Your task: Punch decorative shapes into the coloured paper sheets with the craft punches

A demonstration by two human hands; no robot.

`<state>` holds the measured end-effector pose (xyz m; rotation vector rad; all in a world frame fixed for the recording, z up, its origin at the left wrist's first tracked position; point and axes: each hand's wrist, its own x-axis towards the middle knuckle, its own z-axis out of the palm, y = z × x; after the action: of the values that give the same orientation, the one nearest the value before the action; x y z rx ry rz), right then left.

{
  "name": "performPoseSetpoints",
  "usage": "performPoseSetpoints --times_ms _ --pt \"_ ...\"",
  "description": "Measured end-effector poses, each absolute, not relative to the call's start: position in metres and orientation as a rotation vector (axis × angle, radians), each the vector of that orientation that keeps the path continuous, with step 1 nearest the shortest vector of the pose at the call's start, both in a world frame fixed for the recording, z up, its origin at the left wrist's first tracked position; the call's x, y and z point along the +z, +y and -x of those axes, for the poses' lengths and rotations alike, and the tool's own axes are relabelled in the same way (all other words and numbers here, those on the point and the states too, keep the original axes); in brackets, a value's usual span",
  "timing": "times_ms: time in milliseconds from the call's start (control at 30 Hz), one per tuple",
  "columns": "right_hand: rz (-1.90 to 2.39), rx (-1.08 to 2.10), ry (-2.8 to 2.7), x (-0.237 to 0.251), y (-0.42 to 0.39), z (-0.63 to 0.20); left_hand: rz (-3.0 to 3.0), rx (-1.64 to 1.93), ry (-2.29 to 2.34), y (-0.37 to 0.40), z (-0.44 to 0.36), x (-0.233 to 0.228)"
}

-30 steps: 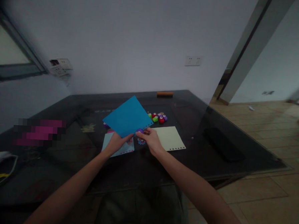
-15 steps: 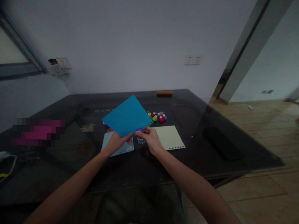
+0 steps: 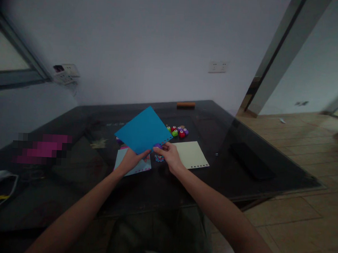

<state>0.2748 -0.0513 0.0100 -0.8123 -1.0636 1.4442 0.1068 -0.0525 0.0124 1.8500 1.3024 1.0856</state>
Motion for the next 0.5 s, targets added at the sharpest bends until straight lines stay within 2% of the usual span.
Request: performPoseSetpoints --times_ms 500 --pt "0.790 1.453 -1.062 0.0083 -0.0489 -0.2750 -1.850 1.077 1.305 -0.0532 -0.1094 0.0127"
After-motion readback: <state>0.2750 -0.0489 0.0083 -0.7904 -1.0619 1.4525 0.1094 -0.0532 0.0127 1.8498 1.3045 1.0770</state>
